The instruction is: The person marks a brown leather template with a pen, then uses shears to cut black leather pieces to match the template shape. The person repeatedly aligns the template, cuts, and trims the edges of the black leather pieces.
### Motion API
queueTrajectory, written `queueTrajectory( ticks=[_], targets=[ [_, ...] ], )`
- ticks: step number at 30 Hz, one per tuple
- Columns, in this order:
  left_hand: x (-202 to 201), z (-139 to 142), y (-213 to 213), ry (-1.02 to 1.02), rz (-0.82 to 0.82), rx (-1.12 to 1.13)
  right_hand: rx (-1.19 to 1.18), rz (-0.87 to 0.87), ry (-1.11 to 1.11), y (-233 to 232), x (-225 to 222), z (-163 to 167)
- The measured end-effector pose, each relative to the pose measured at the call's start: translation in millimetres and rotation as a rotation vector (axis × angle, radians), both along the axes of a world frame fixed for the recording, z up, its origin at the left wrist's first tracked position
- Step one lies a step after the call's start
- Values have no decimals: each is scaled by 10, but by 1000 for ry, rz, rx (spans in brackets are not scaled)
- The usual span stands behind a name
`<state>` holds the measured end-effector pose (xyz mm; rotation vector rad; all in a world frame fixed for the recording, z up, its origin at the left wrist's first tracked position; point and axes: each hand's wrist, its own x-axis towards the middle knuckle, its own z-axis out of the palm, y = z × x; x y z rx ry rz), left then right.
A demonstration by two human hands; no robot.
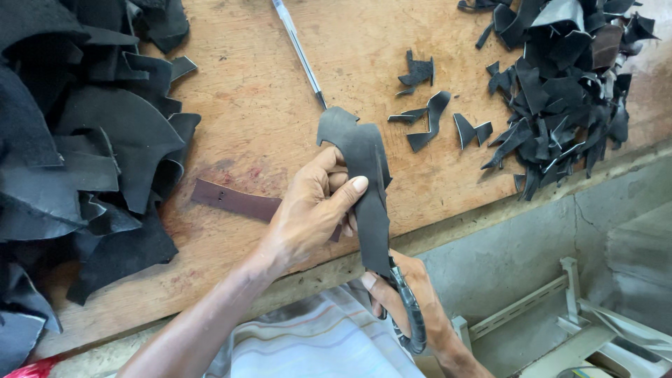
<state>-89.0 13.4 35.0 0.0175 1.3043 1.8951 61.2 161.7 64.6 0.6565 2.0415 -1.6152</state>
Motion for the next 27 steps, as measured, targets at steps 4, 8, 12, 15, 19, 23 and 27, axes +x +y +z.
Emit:
queueTrajectory(
  ticks=[4,8,12,15,19,23,27],
  targets=[
    [-12,9,-18,30,-25,-51,20,10,-19,10,33,-62],
    [-23,22,-39,10,-27,-49,0,-21,-21,-2,67,-105],
    [-28,21,-49,-9,-20,-13,2,-36,-6,-38,91,-141],
    [-15,5,-49,-12,-22,-8,-19,-72,3,-67,111,-152],
    [-13,-28,-15,29,29,-14,-14,-77,-9,-76,119,-151],
    [-42,-48,18,74,46,-99,-6,-86,-80,-55,81,-137],
    [-7,-32,26,57,15,-84,-12,-33,-41,11,20,-89]
  ],
)
